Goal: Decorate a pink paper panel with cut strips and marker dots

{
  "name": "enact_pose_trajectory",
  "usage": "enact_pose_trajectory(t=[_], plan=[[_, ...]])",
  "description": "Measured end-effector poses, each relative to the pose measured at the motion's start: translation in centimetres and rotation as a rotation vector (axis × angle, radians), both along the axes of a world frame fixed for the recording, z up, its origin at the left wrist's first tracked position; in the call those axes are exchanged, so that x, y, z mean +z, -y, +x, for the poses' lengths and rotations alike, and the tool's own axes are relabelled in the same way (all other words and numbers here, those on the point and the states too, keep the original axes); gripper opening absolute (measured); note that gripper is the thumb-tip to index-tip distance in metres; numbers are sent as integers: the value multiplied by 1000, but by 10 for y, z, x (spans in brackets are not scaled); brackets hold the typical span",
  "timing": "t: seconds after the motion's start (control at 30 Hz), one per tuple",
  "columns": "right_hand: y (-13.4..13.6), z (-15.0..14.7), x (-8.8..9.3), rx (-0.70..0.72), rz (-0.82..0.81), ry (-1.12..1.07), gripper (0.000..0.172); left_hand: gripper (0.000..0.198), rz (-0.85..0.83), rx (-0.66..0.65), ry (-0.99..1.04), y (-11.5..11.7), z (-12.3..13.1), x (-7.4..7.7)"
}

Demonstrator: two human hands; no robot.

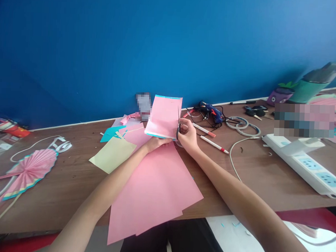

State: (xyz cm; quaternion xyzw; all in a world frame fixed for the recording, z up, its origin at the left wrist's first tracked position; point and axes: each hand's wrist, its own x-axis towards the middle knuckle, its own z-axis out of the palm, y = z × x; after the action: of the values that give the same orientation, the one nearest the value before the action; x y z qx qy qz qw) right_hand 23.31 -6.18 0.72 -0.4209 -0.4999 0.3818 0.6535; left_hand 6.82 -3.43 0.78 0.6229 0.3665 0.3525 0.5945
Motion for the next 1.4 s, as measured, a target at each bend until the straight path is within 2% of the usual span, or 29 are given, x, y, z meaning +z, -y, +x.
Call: enact_pose_trajectory(t=[0.1, 0.27, 0.4, 0.53, 0.73, 0.87, 1.07, 1.13, 1.23, 1.4], plan=[[0, 1, 0, 19, -8, 18, 51, 32, -16, -69, -65, -4, -3, 0], [0, 2, 0, 52, 8, 21, 50, 37, -30, -19, -127, -7, -7, -5], [0, 2, 1, 14, 13, 8, 46, 40, -33, 26, -96, -10, -6, -13], [1, 1, 0, -33, -22, 56, 37, 44, -1, 148, -1, -15, -6, -20], [2, 0, -11, 10, 13, 250, 31, 43, 40, 357, 110, -20, -8, -26], [2, 1, -16, -19, 31, 422, 31, 38, 30, 462, 195, -22, -6, -25], [5, 2, -12, -43, 69, 710, 27, 36, -2, 740, 344, -22, -4, -18], [6, 2, -10, -25, 87, 759, 26, 31, -14, 726, 371, -20, -4, -14], [8, 2, -8, -9, 93, 772, 24, 27, -3, 610, 376, -18, -1, -10], [8, 2, -5, -10, 44, 776, 24, 33, -10, 527, 349, -17, -1, -8]])
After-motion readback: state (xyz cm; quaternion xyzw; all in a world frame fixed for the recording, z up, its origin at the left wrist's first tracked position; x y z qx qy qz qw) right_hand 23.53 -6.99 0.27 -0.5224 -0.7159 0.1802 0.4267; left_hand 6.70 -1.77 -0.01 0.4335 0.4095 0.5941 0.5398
